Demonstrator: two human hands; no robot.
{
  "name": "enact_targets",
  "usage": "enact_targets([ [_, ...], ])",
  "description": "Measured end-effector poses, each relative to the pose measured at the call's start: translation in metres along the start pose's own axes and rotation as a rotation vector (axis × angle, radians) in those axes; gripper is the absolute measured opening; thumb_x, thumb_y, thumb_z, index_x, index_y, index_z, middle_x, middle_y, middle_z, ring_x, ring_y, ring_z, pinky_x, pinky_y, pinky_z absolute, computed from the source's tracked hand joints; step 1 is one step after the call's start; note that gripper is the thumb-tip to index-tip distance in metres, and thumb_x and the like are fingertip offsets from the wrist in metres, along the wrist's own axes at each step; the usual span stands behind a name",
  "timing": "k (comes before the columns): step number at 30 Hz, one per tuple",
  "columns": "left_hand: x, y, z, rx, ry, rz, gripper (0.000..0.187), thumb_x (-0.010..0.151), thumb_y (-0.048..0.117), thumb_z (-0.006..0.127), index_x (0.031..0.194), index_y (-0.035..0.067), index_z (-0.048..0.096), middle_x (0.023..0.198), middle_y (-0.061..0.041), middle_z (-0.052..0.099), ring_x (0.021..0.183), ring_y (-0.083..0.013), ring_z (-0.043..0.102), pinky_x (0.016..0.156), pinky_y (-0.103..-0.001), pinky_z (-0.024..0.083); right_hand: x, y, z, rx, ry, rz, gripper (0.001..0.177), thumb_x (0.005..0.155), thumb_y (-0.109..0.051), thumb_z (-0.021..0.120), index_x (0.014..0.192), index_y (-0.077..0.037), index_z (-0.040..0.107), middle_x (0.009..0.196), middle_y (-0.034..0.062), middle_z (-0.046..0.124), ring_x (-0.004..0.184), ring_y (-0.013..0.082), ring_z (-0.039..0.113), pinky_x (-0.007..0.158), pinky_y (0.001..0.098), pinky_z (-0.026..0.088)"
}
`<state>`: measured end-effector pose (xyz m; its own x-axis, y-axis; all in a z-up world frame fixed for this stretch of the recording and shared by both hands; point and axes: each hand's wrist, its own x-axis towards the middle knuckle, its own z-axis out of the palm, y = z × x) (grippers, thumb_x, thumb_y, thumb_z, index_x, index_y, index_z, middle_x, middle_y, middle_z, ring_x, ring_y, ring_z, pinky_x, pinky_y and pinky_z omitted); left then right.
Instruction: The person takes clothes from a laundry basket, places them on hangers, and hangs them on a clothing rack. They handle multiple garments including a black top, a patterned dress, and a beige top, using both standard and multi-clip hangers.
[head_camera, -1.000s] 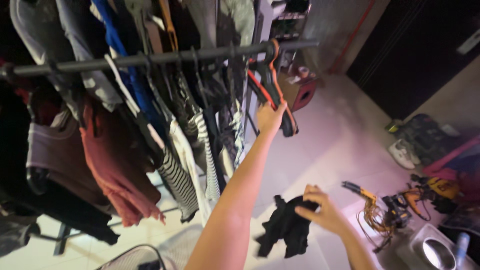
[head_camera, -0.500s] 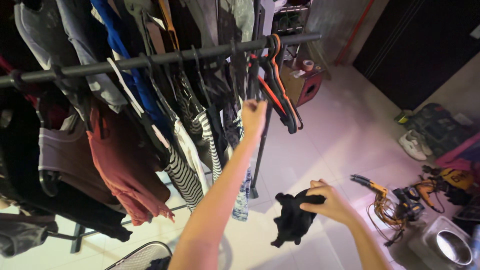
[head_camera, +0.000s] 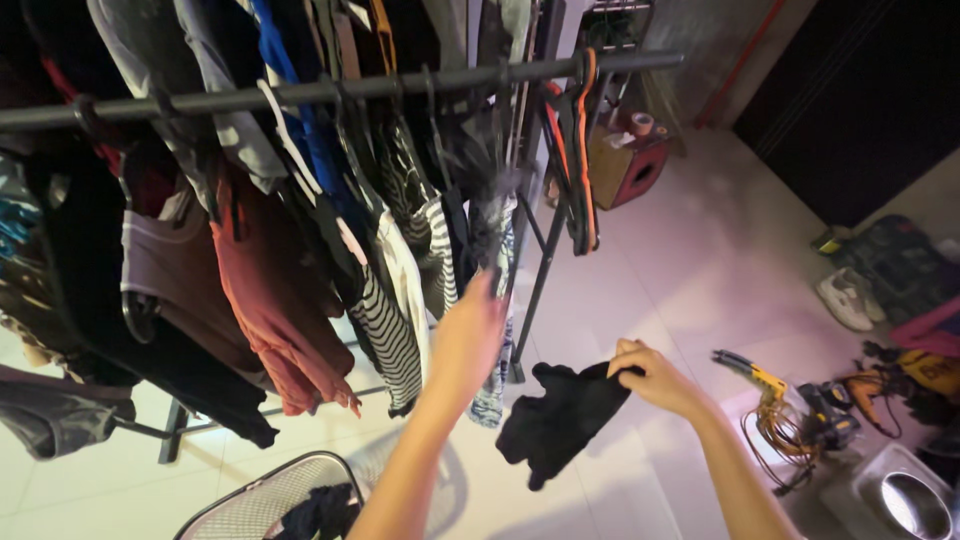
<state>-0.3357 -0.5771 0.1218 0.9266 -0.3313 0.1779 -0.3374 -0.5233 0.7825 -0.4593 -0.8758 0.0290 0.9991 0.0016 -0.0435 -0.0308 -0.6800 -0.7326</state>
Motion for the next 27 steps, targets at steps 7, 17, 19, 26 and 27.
enact_targets([
  [7, -0.083, -0.062, -0.128, 0.457, 0.341, 0.287, 0.023, 0.090, 0.026, 0.067, 0.108, 0.012, 0.070, 0.088, -0.006, 0.076, 0.073, -0.0220, 0.070, 0.074, -0.045, 0.040, 0.014, 0.004, 0.005, 0.004, -0.094, -0.066, 0.009, 0.080, -0.002, 0.060, 0.083, -0.002, 0.068, 0.092, 0.0052, 0.055, 0.101, 0.0233, 0.052, 0.091, 0.0329, 0.044],
  [17, -0.115, -0.110, -0.185, 0.333, 0.174, 0.206, 0.024, 0.075, 0.033, 0.084, 0.077, 0.009, 0.077, 0.061, -0.011, 0.063, 0.050, -0.0296, 0.054, 0.062, -0.037, 0.040, 0.040, -0.012, 0.026, 0.025, -0.223, -0.256, 0.008, 0.079, -0.005, 0.066, 0.082, -0.003, 0.073, 0.114, 0.0024, 0.055, 0.125, 0.0245, 0.043, 0.099, 0.0367, 0.037],
  [19, -0.113, -0.113, -0.195, 0.332, 0.177, 0.252, 0.023, 0.074, 0.030, 0.083, 0.078, 0.009, 0.078, 0.063, -0.009, 0.067, 0.049, -0.0272, 0.056, 0.065, -0.037, 0.042, 0.040, -0.017, 0.023, 0.016, -0.274, -0.256, 0.007, 0.079, -0.005, 0.065, 0.081, -0.003, 0.072, 0.109, 0.0031, 0.054, 0.119, 0.0245, 0.045, 0.100, 0.0366, 0.037],
  [26, -0.102, -0.123, -0.196, 0.202, -0.041, 0.172, 0.023, 0.076, 0.034, 0.082, 0.086, 0.014, 0.081, 0.074, -0.002, 0.075, 0.056, -0.0182, 0.067, 0.066, -0.031, 0.050, 0.037, -0.058, 0.026, -0.061, -0.497, -0.230, 0.007, 0.075, -0.003, 0.062, 0.075, -0.002, 0.069, 0.092, 0.0038, 0.052, 0.103, 0.0227, 0.047, 0.101, 0.0343, 0.039],
  [27, -0.100, -0.125, -0.188, 0.241, -0.055, 0.229, 0.022, 0.077, 0.033, 0.081, 0.085, 0.013, 0.081, 0.074, -0.002, 0.075, 0.059, -0.0190, 0.067, 0.070, -0.033, 0.048, 0.036, -0.065, 0.027, -0.059, -0.532, -0.217, 0.008, 0.075, -0.003, 0.061, 0.075, -0.002, 0.069, 0.092, 0.0036, 0.052, 0.103, 0.0223, 0.047, 0.101, 0.0339, 0.039],
])
